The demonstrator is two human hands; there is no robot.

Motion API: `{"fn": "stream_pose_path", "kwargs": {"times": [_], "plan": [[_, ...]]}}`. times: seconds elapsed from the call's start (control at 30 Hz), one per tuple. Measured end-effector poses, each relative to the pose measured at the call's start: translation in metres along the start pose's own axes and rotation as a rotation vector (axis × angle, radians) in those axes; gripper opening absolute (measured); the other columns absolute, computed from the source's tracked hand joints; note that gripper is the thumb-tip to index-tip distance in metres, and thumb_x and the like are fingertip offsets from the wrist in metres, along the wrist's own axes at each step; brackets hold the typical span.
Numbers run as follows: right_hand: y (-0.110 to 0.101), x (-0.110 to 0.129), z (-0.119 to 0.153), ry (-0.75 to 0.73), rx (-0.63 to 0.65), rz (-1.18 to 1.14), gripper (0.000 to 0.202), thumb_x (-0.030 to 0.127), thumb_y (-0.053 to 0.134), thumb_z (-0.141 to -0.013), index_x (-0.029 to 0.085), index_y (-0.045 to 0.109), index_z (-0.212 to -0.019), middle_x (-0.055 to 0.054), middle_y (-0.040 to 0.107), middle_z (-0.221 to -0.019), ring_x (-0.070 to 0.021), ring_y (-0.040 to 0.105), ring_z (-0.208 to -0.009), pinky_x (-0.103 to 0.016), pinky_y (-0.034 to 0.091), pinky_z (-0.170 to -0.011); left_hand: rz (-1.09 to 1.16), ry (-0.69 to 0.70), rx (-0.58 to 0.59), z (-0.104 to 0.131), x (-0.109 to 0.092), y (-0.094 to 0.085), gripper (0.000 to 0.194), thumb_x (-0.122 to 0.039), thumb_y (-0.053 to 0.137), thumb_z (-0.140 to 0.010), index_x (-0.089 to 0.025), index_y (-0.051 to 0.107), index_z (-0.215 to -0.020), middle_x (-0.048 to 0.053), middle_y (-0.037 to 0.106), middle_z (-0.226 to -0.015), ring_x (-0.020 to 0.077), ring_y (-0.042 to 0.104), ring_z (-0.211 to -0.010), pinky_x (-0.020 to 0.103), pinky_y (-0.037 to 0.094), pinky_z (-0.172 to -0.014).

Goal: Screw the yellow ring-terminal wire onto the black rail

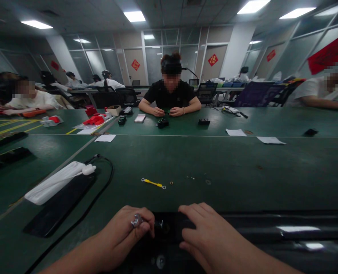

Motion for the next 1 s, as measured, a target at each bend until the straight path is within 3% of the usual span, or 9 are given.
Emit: {"fn": "stream_pose_path", "kwargs": {"times": [0.57, 1.0], "plan": [[-0.0029, 0.0010, -0.0008, -0.012, 0.012, 0.011, 0.017, 0.028, 0.059, -0.090, 0.020, 0.072, -0.082, -0.012, 0.058, -0.129, -0.0302, 0.054, -0.111, -0.047, 0.042, -0.092, 0.023, 0.075, -0.028, -0.0044, 0.0000, -0.0025, 0.023, -0.021, 0.034, -0.098, -0.019, 0.056, -0.093, 0.000, 0.066, -0.080, 0.0132, 0.062, -0.071, 0.023, 0.044, -0.071], [-0.0030, -0.0006, -0.0009, -0.052, 0.020, 0.028, 0.020, 0.028, 0.057, -0.091, 0.019, 0.071, -0.081, -0.014, 0.057, -0.128, -0.0311, 0.055, -0.109, -0.049, 0.042, -0.090, 0.168, -0.030, -0.049, -0.0030, 0.0028, -0.0040, 0.035, -0.032, 0.033, -0.102, -0.015, 0.061, -0.089, 0.002, 0.067, -0.077, 0.0128, 0.062, -0.069, 0.023, 0.046, -0.066]]}}
Point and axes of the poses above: each hand's wrist, its own z-axis away from the middle knuckle, its own y-axis out of the palm, x = y × z, the point moved 1 cm from there along -z, towards the middle knuckle
